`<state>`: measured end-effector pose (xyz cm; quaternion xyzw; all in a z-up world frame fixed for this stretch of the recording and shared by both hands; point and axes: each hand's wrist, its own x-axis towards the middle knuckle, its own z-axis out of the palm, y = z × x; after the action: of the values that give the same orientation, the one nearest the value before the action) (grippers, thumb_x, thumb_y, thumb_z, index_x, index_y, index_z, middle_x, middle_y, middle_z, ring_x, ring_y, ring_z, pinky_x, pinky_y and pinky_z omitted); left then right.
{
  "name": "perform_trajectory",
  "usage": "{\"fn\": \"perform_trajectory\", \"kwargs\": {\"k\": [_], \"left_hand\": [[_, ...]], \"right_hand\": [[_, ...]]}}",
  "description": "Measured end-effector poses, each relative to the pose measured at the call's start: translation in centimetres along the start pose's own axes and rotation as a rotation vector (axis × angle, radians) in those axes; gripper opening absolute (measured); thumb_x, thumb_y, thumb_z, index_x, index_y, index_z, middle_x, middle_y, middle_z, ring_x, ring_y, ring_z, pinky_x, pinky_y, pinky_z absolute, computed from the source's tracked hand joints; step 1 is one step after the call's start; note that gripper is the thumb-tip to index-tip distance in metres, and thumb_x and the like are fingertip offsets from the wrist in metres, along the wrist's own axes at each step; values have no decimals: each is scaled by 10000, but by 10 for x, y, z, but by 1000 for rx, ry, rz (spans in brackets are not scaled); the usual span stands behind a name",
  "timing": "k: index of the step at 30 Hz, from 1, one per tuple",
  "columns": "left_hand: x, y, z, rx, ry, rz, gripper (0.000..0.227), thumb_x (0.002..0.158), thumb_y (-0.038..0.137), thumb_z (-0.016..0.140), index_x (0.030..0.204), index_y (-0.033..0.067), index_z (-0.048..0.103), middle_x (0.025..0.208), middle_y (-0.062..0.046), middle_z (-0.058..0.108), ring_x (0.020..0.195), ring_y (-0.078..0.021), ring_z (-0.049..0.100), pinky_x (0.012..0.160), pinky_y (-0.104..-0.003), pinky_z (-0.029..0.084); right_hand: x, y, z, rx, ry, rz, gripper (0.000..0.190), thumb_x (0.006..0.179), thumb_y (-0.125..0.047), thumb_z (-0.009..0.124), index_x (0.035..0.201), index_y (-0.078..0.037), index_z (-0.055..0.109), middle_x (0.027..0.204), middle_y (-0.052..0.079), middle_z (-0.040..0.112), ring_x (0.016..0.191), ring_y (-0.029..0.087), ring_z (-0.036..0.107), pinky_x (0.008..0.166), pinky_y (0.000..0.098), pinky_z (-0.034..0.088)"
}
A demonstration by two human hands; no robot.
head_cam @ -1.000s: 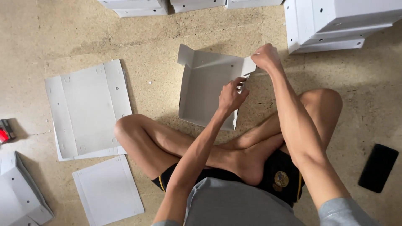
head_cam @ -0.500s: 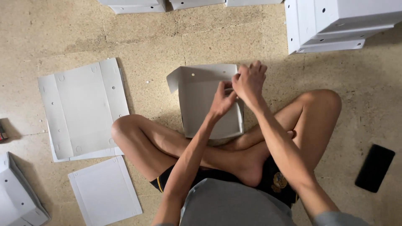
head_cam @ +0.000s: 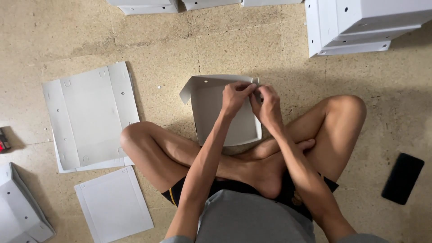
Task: Assembling a cardboard box by folding pre-cut sheets and tucking in the flaps.
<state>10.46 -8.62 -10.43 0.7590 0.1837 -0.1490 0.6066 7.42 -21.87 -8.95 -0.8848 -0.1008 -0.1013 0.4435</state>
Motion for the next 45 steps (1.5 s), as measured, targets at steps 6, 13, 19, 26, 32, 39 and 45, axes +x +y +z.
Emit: {"fn": "perform_trajectory", "kwargs": {"k": [6, 13, 19, 26, 32, 39, 45], "left_hand": [[-6, -6, 4, -8, 32, -1, 260, 916, 368, 733, 1034, 142, 785, 862, -71, 760, 806, -174, 705, 744, -346, 561], [-13, 0, 7, -1, 56, -6, 250, 922, 338, 726, 1017, 113, 778, 836, -80, 743, 785, -179, 698, 718, -344, 554], [-19, 5, 5, -1, 54, -8, 241, 933, 321, 711, 1026, 108, 775, 837, -76, 728, 784, -166, 680, 715, -329, 546], [-23, 14, 3, 3, 42, 22, 265, 938, 300, 714, 1072, 75, 755, 866, -91, 723, 798, -169, 659, 727, -332, 546], [-32, 19, -2, -33, 33, 15, 285, 919, 298, 743, 1084, 66, 747, 943, -110, 742, 828, -167, 658, 767, -323, 561], [-37, 17, -3, -57, 35, 25, 249, 923, 278, 747, 1045, 61, 749, 935, -99, 741, 833, -154, 638, 774, -324, 562], [-43, 20, -1, -52, 39, 21, 218, 922, 283, 736, 997, 78, 752, 852, -73, 711, 785, -147, 624, 739, -318, 560]], "right_hand": [[1, 43, 9, 160, 14, 232, 104, 949, -114, 648, 1031, -72, 601, 899, 166, 690, 845, 353, 709, 640, 434, 578], [13, 20, -7, 283, 31, 346, 241, 960, -101, 614, 1180, -77, 516, 938, 182, 702, 850, 308, 706, 712, 455, 572], [17, 27, -9, 392, -57, 497, 266, 928, -183, 681, 1171, -92, 622, 905, 59, 718, 818, 132, 657, 694, 312, 551], [22, 39, -11, 452, -128, 549, 283, 867, -208, 752, 1114, -100, 665, 827, 16, 689, 744, 81, 620, 614, 257, 528], [22, 40, -15, 568, -186, 590, 302, 840, -196, 752, 1111, -104, 656, 747, 1, 641, 661, 63, 593, 552, 218, 514], [24, 23, -30, 657, -214, 618, 274, 830, -173, 718, 1085, -119, 632, 737, -50, 590, 660, 15, 541, 541, 160, 440], [24, 40, -19, 595, -252, 629, 289, 802, -186, 739, 1072, -147, 644, 728, -38, 635, 646, 37, 574, 552, 189, 490]]}}
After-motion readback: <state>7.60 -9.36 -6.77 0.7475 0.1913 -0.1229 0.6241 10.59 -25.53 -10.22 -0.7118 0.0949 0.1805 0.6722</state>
